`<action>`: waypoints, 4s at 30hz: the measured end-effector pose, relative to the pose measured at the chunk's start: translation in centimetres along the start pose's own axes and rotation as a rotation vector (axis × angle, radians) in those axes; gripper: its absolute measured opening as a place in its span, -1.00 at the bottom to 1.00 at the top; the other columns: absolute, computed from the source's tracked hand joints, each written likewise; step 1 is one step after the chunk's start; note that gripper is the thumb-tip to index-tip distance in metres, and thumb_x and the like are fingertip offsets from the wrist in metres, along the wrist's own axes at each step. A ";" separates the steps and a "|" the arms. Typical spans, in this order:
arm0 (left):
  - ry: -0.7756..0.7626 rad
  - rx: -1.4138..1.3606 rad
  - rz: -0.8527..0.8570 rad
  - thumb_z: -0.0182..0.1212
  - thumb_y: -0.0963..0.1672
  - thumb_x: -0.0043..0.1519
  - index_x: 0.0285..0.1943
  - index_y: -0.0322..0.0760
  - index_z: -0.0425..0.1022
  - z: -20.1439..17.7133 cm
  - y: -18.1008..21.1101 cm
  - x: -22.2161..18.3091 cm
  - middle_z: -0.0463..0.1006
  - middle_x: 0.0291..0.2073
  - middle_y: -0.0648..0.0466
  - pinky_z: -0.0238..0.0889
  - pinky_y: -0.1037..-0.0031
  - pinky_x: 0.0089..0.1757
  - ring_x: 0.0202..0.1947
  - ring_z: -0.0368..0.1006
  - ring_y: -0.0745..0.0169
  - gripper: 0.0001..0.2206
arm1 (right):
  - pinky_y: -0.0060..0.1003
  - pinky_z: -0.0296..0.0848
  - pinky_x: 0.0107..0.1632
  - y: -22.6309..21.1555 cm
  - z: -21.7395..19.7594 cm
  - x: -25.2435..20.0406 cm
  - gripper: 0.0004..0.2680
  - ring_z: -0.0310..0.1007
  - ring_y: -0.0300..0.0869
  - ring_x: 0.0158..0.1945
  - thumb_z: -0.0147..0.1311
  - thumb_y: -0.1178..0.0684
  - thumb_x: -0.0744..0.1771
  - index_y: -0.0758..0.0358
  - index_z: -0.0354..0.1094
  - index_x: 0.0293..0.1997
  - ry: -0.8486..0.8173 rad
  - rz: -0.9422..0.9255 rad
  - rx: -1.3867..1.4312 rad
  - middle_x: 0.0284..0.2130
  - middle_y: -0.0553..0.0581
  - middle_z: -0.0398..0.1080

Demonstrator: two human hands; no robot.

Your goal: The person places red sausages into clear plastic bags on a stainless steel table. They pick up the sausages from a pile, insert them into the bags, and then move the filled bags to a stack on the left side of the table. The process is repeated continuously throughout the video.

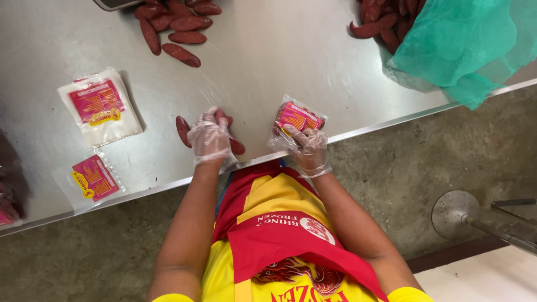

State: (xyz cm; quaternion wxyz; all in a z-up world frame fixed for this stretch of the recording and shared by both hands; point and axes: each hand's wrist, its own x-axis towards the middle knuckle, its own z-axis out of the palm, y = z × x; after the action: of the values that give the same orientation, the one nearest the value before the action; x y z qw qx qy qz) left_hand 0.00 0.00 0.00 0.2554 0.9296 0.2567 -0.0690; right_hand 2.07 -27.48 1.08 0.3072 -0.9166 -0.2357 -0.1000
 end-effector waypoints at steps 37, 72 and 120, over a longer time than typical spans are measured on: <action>-0.215 -1.660 -0.618 0.16 -0.18 0.38 0.04 -0.39 0.46 13.9 10.6 -6.2 0.56 -0.21 0.06 0.39 0.44 -0.18 -0.23 0.45 0.30 -0.86 | -0.08 0.41 -0.19 -0.4 -1.2 0.7 -0.75 0.37 -0.03 -0.31 0.23 0.16 0.30 0.09 0.56 0.09 -0.075 0.079 0.286 -0.39 0.16 0.41; -0.387 -0.856 -0.171 0.43 -0.11 0.09 -0.20 -0.31 0.47 5.2 8.9 -9.4 0.60 -0.48 0.13 0.37 0.57 -0.47 -0.56 0.44 0.47 -0.75 | -0.08 0.29 -0.26 -0.2 0.3 -4.2 -0.71 0.30 -0.05 -0.35 0.25 0.10 0.34 -0.03 0.49 0.21 0.094 0.262 0.201 -0.41 0.13 0.28; -0.308 -0.264 -0.153 0.26 0.01 0.19 0.01 -0.27 0.56 -3.5 6.7 -8.0 0.64 -0.16 -0.05 0.39 0.19 0.01 -0.12 0.59 0.00 -0.66 | 0.01 0.31 -0.10 2.4 -2.8 -3.1 -0.65 0.35 0.04 -0.30 0.24 -0.09 0.33 -0.11 0.42 0.29 -0.025 0.136 0.004 -0.42 0.16 0.37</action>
State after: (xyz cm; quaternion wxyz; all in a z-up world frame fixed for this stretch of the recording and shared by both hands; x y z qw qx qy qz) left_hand -3.40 -6.73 8.01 0.4054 0.8443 0.2910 -0.1953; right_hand 0.42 -32.01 1.01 0.3119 -0.9311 -0.1769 -0.0670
